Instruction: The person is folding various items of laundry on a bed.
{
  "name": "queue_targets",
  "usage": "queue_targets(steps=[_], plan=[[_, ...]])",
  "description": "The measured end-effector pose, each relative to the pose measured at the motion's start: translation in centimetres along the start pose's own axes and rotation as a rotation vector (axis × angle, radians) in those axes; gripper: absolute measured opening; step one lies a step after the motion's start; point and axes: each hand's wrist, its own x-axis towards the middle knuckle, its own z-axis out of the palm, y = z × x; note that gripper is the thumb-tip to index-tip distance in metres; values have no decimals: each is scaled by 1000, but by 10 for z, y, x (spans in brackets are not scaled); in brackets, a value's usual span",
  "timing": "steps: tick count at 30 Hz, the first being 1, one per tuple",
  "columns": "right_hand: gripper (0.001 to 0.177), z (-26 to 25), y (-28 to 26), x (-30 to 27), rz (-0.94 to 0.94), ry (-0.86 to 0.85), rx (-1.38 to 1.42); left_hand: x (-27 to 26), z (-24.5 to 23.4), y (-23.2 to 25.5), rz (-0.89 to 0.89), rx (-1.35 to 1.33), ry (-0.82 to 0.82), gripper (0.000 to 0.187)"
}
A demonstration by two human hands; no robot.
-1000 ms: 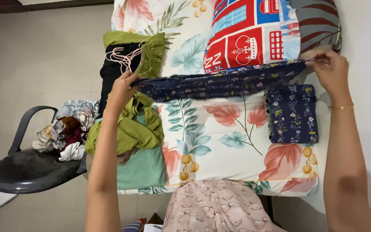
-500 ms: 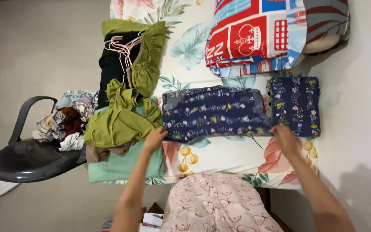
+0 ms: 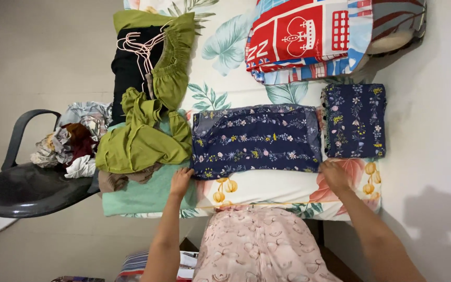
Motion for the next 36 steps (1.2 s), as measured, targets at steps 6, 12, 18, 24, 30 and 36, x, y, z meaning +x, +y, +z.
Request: queue_targets(steps=[6,12,18,24,30,36], plan=[[22,9,-10,53,82,-209,147,35,4,19,-119,105,-335,27],[11,38,-3,180,136,351,608,121,-12,35,-145,-128,54,31],[40,92,6,259,461,316,478,172,16,12,-79,-324,60,41],[29,80,1,246,600,575,384,172,9,-5,10,-300,-127,30],[24,30,2,238,750,706,672,186,16,-19,6,-120,-124,34],[27,16,-23,239,856,557,565,191,17,-24,71,-151,-102,38]])
